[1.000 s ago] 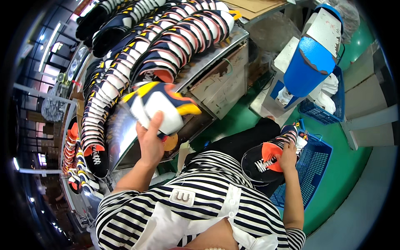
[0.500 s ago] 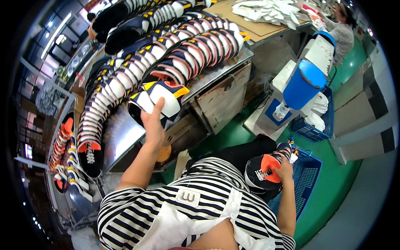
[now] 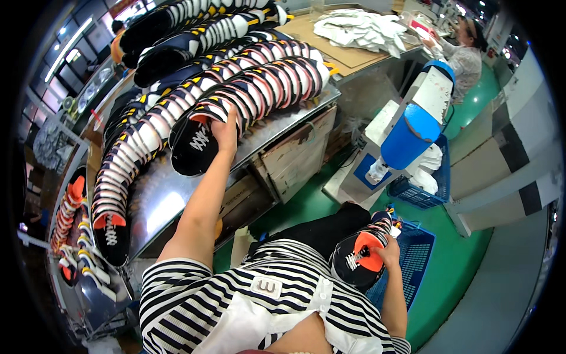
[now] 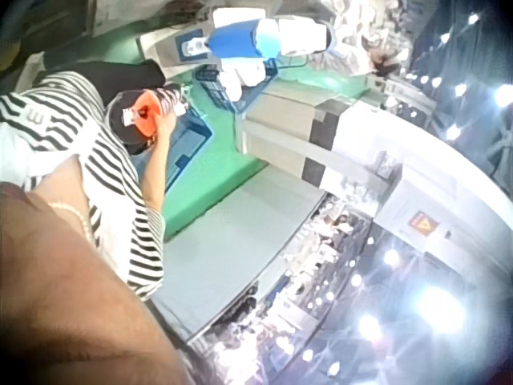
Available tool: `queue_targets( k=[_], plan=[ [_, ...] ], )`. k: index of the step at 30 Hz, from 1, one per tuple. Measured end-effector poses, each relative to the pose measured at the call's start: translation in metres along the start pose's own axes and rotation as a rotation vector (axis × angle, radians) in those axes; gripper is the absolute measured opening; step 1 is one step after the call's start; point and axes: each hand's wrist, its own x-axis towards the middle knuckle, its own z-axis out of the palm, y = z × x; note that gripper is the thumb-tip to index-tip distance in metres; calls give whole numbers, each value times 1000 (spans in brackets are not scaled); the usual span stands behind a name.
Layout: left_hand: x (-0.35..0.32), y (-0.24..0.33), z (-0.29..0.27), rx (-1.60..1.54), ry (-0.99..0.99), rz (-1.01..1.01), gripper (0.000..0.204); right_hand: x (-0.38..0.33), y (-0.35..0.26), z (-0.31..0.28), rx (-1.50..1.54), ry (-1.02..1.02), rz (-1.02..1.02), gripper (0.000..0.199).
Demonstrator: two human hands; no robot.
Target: The person takes white paper inserts from a blue dispenser and stuffs them into the toe box of black and white sneakers. They then place the stuffed shoes into a blue plastic basket and arrange them on a metal rack.
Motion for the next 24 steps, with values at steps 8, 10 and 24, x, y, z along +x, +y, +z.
queue_targets(
  k=[8,10,24],
  plan=[
    [-25,15,-31,-125,-583,-337,48,-32,-48,-38,157,720,-151,53],
    [-42,17,-52,-57,-484,-139,42,-17,-62,-44,87,877,-216,54],
    [-278,117,97,-429,-1187,-1297,47,6,-173,-17,1032,318,-48,88]
  ],
)
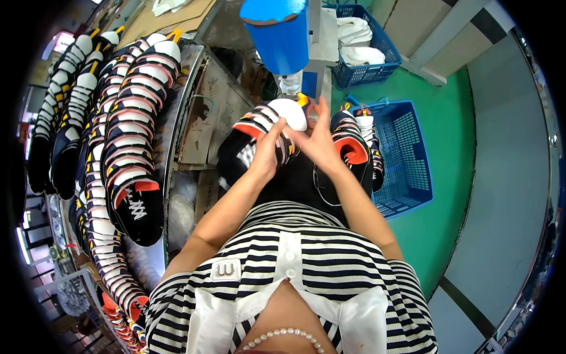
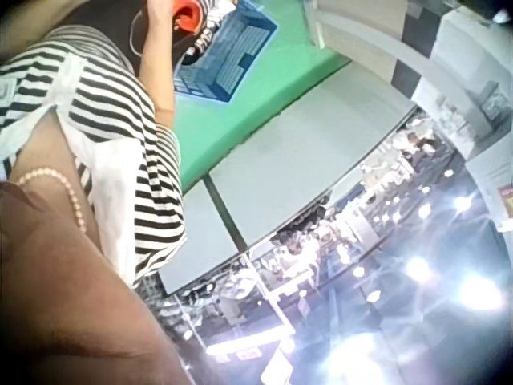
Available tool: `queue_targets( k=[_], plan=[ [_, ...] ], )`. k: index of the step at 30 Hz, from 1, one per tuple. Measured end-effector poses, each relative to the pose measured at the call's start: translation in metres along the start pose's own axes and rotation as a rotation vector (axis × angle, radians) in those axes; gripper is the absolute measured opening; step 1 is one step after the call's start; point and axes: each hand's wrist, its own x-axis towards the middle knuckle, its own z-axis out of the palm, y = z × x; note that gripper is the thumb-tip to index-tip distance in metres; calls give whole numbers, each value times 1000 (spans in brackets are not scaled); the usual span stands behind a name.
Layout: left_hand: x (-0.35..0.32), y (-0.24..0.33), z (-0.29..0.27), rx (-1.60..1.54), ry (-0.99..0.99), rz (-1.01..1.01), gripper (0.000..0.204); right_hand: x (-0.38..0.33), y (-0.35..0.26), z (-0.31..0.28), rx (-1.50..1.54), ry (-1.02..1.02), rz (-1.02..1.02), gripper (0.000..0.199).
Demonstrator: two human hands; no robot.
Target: The person takes white paper inserts from a blue dispenser and stuffs them into the toe box of black and white sneakers. They then place the stuffed shoes into a blue plastic basket and arrange them on a metal rack.
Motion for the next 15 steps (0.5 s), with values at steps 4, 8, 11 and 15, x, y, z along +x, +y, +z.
queue_targets(
  k=[4,8,11,15],
  plan=[
    [3,-8,-11,267,-98,-4,43,35,19,-32,-45,37,138,38],
    [20,14,-45,168,-8,-141,43,52,32,-31,179,133,10,28],
    [26,38,-57,247,115,104,39,66,50,-43,553,182,87,16],
    [52,50,-39,364,70,133,37,68,51,-14,-149,186,-103,17]
  ],
)
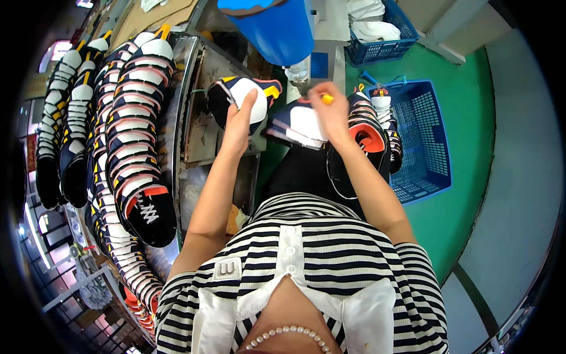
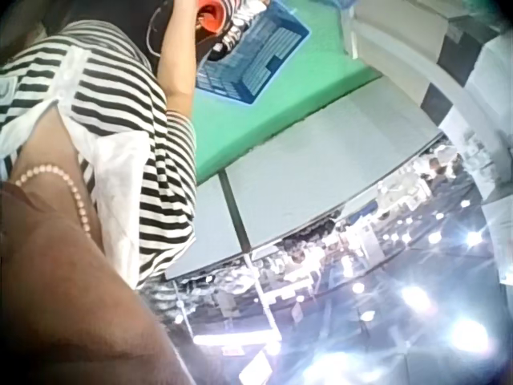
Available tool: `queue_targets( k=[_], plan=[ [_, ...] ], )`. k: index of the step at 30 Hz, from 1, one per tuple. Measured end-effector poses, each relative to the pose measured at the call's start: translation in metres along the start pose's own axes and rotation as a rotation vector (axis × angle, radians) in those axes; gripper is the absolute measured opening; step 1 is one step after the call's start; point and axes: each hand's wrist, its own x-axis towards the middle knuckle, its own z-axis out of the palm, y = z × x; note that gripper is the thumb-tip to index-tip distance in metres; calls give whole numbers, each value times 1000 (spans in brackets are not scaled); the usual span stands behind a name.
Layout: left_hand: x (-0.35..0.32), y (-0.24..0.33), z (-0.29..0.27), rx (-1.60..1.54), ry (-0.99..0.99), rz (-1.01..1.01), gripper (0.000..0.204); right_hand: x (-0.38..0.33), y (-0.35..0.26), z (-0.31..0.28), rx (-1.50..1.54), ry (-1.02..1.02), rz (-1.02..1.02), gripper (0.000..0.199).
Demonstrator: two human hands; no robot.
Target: The person takes white paper inserts from a blue dispenser and stuffs them into the toe box of black and white sneakers. They then place the stuffed shoes into a blue plastic basket and arrange them on a metal rack.
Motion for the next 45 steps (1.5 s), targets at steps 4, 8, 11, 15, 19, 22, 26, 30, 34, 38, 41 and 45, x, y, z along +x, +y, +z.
queue_targets(
  k=[4,8,11,15,19,22,26,30,34,38,41,45],
  plan=[
    [23,-7,20,110,-78,13,39,8,-27,17,-152,-140,-34,28],
    [45,-6,32,156,-146,118,36,30,-9,17,26,-86,15,24],
    [60,-11,32,-45,-126,20,33,47,-7,12,278,-148,189,17],
    [74,-1,40,-88,0,-152,33,69,0,3,342,-296,260,21],
    [97,-5,36,-438,-7,-438,31,76,1,-4,354,-304,378,24],
    [79,1,22,-438,162,-276,30,72,-1,-26,292,-145,461,28],
    [-32,15,16,-70,92,70,37,62,25,-70,450,175,536,31],
    [-56,-32,41,118,-51,8,46,26,18,-20,298,41,417,28],
    [-48,-15,39,-16,-37,91,36,13,6,-12,471,68,434,21],
    [-27,20,19,-81,25,77,28,19,17,-41,201,-21,229,27],
    [3,8,17,92,35,131,29,8,-28,-7,3,-216,47,42],
    [32,2,20,138,-55,166,31,36,-15,7,187,-286,92,25]
  ],
)
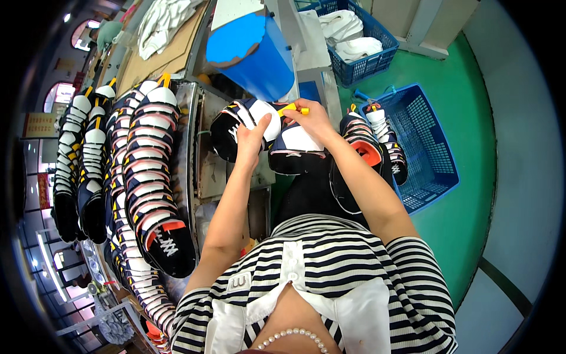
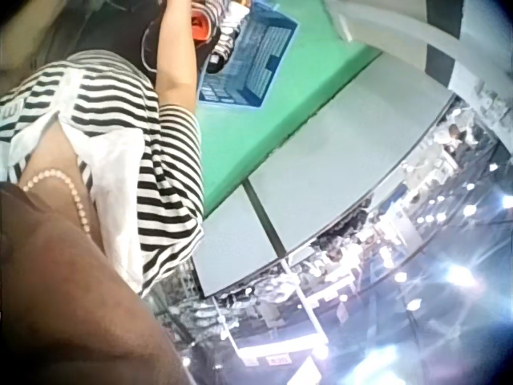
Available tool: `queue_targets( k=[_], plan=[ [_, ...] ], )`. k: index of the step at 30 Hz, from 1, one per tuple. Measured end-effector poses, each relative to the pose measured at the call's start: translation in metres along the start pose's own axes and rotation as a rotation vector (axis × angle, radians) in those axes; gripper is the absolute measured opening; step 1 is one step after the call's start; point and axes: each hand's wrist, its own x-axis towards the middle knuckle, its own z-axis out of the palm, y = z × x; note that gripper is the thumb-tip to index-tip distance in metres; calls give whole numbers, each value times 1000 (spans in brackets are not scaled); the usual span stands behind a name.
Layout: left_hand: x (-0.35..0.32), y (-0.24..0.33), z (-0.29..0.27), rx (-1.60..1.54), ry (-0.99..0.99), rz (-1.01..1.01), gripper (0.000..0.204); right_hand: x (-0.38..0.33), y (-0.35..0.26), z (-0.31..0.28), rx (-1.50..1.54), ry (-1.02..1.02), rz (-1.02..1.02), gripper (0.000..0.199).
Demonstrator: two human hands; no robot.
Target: The person takes white paper inserts from a blue dispenser and stuffs them into the toe box of black and white sneakers. They then place the stuffed shoes into a blue plastic basket and arrange them on a metal rack.
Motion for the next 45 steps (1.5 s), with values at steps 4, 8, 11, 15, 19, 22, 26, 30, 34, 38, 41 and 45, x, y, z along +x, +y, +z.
queue_targets(
  k=[4,8,11,15,19,22,26,30,34,38,41,45],
  plan=[
    [24,-5,-3,-56,-69,-34,30,14,11,-4,382,-39,221,16],
    [38,-4,4,-130,-22,-107,30,26,28,-8,490,2,209,9],
    [51,-16,5,-402,59,-353,29,35,18,-14,573,-39,287,14],
    [61,-8,1,-746,54,-624,32,44,4,-27,357,75,367,23],
    [9,9,-23,-467,275,-215,34,21,19,-73,462,329,395,31],
    [-63,10,0,-208,272,-190,36,1,24,-65,568,406,409,34],
    [-78,1,42,-321,30,-64,49,-12,41,15,439,417,445,33],
    [-53,12,25,150,68,45,43,-14,3,29,628,284,450,28],
    [-25,20,15,-53,145,-23,39,2,28,23,193,333,-130,26],
    [8,-4,-3,92,162,82,41,12,21,9,497,81,139,14],
    [21,7,-2,-43,102,-35,37,21,16,-1,580,9,282,12],
    [28,4,2,-265,79,-220,33,28,16,-6,617,-42,306,18]
  ],
)
